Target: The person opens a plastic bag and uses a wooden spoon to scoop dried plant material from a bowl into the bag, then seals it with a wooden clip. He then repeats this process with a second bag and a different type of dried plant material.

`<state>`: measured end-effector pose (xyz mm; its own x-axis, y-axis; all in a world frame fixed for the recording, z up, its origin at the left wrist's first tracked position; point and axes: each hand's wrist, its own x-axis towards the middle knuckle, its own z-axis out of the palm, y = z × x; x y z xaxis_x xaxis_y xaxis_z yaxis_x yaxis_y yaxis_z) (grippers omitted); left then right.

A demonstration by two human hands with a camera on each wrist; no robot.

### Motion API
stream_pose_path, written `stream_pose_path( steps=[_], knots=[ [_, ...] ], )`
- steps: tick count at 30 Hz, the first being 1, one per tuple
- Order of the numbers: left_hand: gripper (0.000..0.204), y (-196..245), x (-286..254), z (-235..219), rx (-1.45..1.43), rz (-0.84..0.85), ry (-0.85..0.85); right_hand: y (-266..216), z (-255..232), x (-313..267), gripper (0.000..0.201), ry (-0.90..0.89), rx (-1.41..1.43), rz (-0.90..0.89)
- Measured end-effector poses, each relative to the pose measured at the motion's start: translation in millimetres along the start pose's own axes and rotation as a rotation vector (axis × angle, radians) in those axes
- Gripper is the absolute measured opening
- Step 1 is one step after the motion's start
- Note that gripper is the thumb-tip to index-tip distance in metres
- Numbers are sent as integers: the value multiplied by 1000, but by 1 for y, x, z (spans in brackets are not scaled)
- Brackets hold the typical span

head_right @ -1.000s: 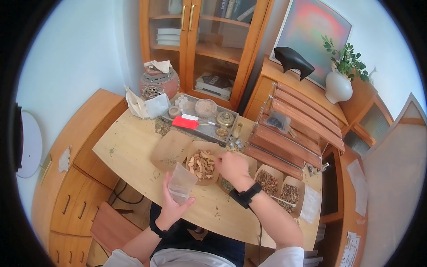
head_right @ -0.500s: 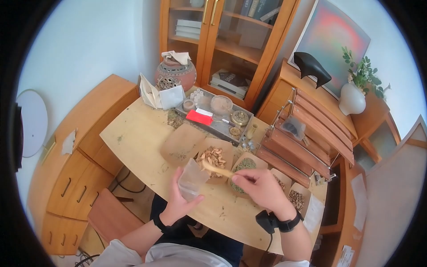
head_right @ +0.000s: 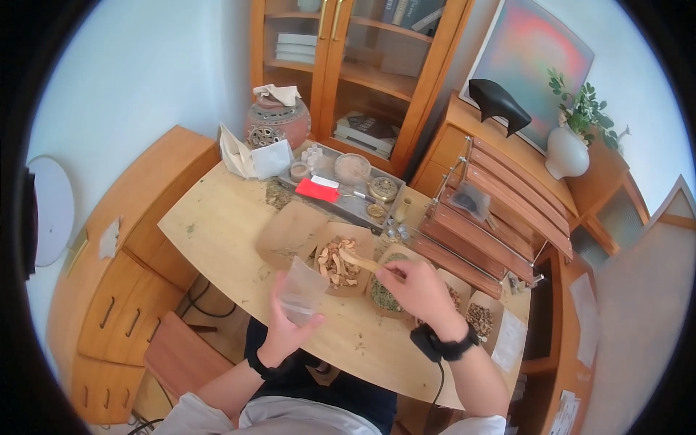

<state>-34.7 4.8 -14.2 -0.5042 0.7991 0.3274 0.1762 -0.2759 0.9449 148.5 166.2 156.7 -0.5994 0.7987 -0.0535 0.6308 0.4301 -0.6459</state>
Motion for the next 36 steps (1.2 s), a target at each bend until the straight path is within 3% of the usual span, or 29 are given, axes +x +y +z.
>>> stream_pose_path(
  steps=[5,9,18,28,32,35,36],
  knots=[
    [109,2,0,-1,41,1,6,35,32,28,33,-15,-212,-54],
    [110,4,0,-2,68,-14,8,15,42,27,31,-77,-317,-39],
    [109,4,0,-2,71,7,11,19,64,24,26,95,-633,-108],
    [106,2,1,-1,91,40,7,26,34,24,26,139,-221,-130],
    [107,-7,1,-3,134,47,8,9,10,9,27,13,203,-165],
    [110,-5,1,-4,193,36,-28,-23,1,-11,27,-115,235,-50],
    [111,-4,1,-3,206,33,-47,-23,5,-12,27,-135,220,-86]
  ],
)
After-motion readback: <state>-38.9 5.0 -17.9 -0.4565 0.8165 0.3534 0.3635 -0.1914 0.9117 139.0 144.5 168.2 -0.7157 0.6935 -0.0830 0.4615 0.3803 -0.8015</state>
